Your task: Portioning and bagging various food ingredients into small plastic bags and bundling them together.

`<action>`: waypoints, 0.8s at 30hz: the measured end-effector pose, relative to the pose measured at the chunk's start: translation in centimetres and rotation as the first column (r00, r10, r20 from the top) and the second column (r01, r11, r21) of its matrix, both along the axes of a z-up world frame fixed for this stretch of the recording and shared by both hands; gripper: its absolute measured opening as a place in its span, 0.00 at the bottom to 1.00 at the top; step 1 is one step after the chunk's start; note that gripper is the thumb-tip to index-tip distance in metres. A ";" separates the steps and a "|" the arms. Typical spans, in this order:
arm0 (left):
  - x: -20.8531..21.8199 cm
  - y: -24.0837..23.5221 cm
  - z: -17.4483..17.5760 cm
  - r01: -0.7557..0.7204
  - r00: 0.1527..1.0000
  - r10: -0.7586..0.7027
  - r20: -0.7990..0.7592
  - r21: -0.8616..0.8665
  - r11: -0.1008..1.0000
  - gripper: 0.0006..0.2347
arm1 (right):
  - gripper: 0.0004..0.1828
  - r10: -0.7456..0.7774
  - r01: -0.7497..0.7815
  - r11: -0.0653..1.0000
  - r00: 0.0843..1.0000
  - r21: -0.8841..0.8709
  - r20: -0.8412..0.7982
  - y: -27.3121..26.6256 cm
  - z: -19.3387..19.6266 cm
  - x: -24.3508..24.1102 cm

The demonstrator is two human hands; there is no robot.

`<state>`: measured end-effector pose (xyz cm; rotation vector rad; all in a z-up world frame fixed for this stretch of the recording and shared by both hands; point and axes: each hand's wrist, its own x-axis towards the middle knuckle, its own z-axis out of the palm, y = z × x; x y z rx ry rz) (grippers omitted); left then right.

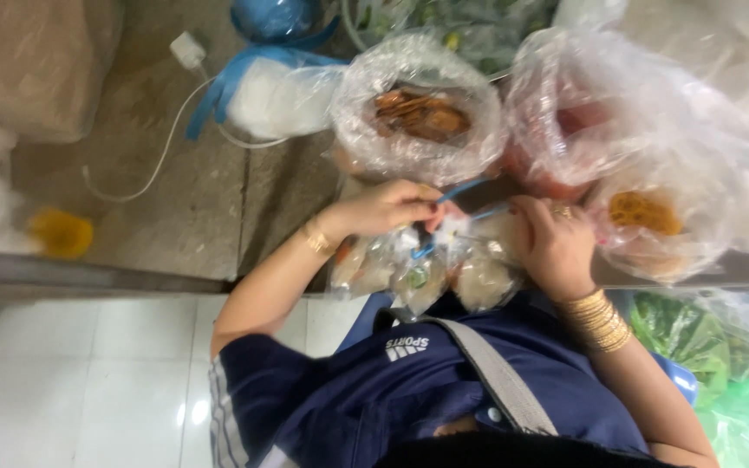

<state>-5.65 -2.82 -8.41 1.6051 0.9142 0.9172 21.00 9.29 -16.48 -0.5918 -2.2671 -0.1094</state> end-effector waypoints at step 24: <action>5.4 0.5 5.2 -0.350 0.918 0.397 -0.022 0.428 0.833 0.12 | 0.09 0.204 -0.628 0.508 0.753 -0.589 -0.626 -3.3 13.8 -2.9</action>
